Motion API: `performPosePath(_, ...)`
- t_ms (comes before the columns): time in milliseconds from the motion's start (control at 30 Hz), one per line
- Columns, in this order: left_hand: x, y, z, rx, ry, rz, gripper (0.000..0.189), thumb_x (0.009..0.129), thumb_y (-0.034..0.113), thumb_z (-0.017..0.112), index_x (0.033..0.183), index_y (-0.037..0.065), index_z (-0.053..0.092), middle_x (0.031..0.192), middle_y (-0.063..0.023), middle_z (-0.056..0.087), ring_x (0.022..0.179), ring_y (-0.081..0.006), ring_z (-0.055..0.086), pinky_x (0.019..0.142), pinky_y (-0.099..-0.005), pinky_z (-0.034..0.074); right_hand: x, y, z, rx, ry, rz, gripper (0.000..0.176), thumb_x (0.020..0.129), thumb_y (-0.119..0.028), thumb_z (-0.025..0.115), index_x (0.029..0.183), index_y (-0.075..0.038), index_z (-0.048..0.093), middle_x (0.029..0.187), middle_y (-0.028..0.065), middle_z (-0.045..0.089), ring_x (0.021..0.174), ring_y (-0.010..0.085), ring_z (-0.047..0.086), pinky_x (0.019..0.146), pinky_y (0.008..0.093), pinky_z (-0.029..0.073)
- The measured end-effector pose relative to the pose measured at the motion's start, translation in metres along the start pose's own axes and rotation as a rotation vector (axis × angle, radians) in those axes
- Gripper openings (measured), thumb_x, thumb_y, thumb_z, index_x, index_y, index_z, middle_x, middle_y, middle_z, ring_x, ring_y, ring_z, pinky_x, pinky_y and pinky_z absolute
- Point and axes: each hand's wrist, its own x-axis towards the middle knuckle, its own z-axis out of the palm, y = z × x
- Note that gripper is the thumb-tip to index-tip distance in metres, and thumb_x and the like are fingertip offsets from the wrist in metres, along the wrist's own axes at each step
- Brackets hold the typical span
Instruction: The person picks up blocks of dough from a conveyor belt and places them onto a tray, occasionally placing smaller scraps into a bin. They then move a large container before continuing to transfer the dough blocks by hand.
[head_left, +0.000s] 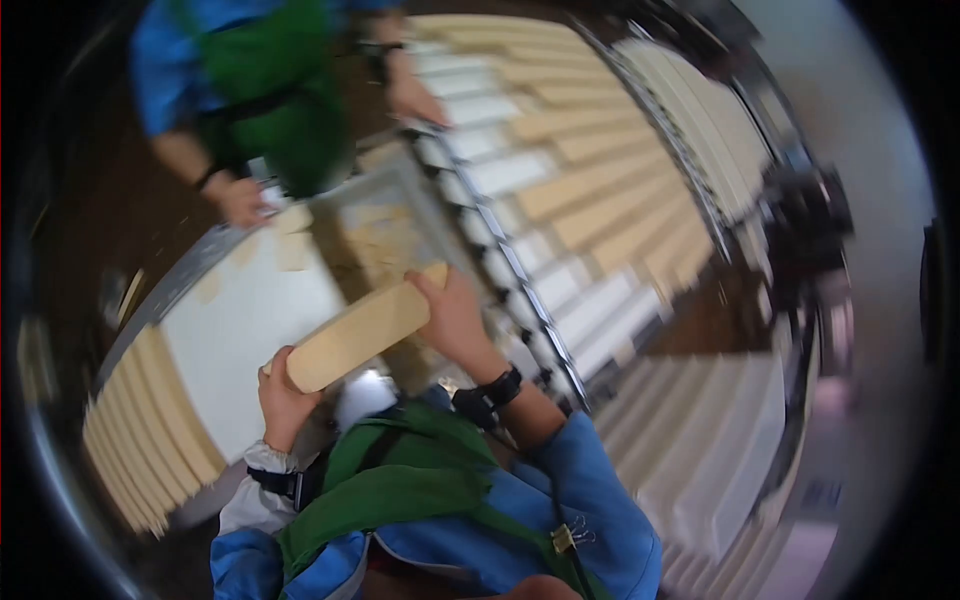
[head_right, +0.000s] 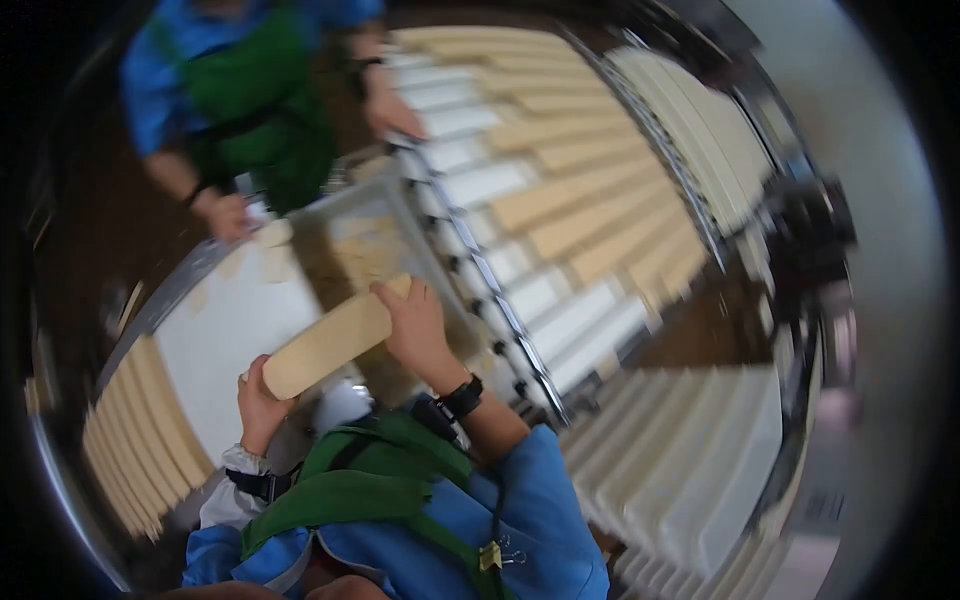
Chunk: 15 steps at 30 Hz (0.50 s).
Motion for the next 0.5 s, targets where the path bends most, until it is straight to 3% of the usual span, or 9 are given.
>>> performPosePath(100,0.014,0.105,0.052,-0.150,-0.238,0.235,0.084,0.062,0.024,0.093,0.136,0.012,0.056,0.117,-0.0151,0.069,0.107,-0.0390,0.063,0.094,-0.0446,0.054,-0.043,0.101,-0.105,0.076,0.108,0.124,0.057,0.069,-0.013,0.082,0.124,-0.021,0.068,0.103,0.0207,0.063,0.103,0.0419,0.058,0.089,0.0494,0.050)
performPosePath(133,0.010,0.135,0.071,-0.223,-0.334,0.297,0.088,0.061,0.024,0.094,0.139,0.012,0.055,0.119,-0.0153,0.068,0.108,-0.0390,0.062,0.094,-0.0442,0.054,-0.057,0.133,-0.143,0.034,0.055,0.187,0.059,0.067,-0.016,0.086,0.123,-0.022,0.067,0.102,0.0193,0.062,0.101,0.0415,0.059,0.087,0.0489,0.051)
performPosePath(267,-0.029,0.248,0.182,-0.636,-0.876,0.035,0.096,0.064,0.022,0.092,0.147,0.008,0.047,0.128,-0.0214,0.062,0.111,-0.0324,0.064,0.098,-0.0416,0.052,-0.128,0.296,-0.225,0.039,-0.138,0.233,0.068,0.061,-0.011,0.088,0.124,-0.024,0.066,0.102,0.0162,0.063,0.098,0.0381,0.061,0.088,0.0441,0.053)
performPosePath(367,-0.073,0.297,0.252,-0.735,-1.057,-0.234,0.085,0.077,0.004,0.084,0.151,0.004,0.042,0.130,-0.0119,0.062,0.113,-0.0190,0.062,0.088,-0.0327,0.055,-0.155,0.377,-0.248,0.051,-0.320,0.282,0.074,0.057,-0.008,0.089,0.125,-0.025,0.066,0.106,0.0152,0.063,0.101,0.0377,0.061,0.090,0.0434,0.053)
performPosePath(467,-0.081,0.345,0.272,-0.708,-1.129,-0.453,0.085,0.078,0.001,0.080,0.153,0.002,0.038,0.132,-0.0129,0.061,0.112,-0.0173,0.063,0.082,-0.0304,0.056,-0.168,0.436,-0.238,0.125,-0.393,0.260,0.081,0.057,-0.005,0.088,0.131,-0.025,0.061,0.109,0.0132,0.064,0.107,0.0359,0.061,0.094,0.0418,0.052)
performPosePath(500,-0.082,0.350,0.283,-0.652,-1.091,-0.406,0.084,0.078,0.004,0.079,0.152,0.002,0.039,0.129,-0.0156,0.063,0.108,-0.0203,0.065,0.083,-0.0326,0.056,-0.167,0.449,-0.236,0.192,-0.415,0.287,0.082,0.058,-0.004,0.086,0.133,-0.023,0.059,0.110,0.0121,0.065,0.110,0.0347,0.060,0.096,0.0406,0.052)
